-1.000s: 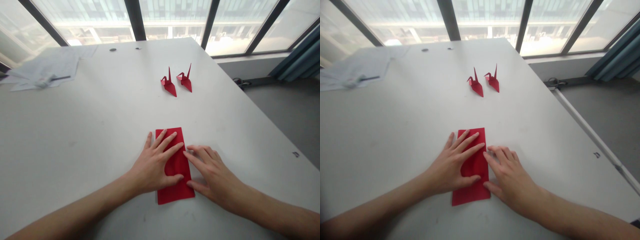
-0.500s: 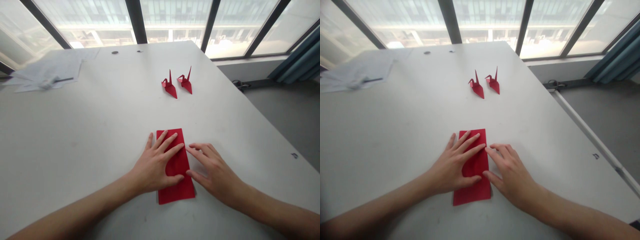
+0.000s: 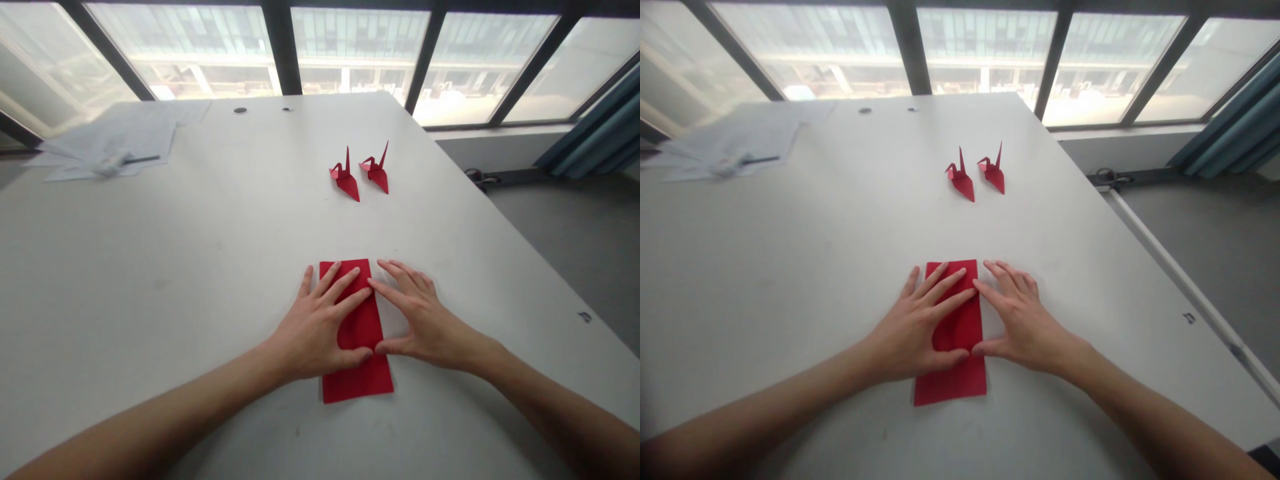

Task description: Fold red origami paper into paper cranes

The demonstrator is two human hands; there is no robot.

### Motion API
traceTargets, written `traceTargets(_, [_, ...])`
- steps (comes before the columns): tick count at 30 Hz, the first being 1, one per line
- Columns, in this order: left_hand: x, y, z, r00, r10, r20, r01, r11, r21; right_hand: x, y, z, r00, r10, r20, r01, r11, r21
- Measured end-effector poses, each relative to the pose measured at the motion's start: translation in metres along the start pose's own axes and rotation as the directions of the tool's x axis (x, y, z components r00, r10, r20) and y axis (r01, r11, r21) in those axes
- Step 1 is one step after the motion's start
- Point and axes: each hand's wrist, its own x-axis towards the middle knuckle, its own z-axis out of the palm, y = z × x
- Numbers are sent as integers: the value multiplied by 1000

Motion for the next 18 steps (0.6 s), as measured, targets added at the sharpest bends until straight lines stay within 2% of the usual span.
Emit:
traceTargets(5, [0,0,0,1000,0,4,0,1000,13,0,2,3,999,30,37,-31,999,8])
traceTargets(12, [-1,-5,1,999,31,16,-31,998,47,0,5,9,999,30,18,-30,999,25])
traceTargets(18, [-7,-19,2,998,-55,29,50,985,166,0,7,13,999,38,22,-38,999,24])
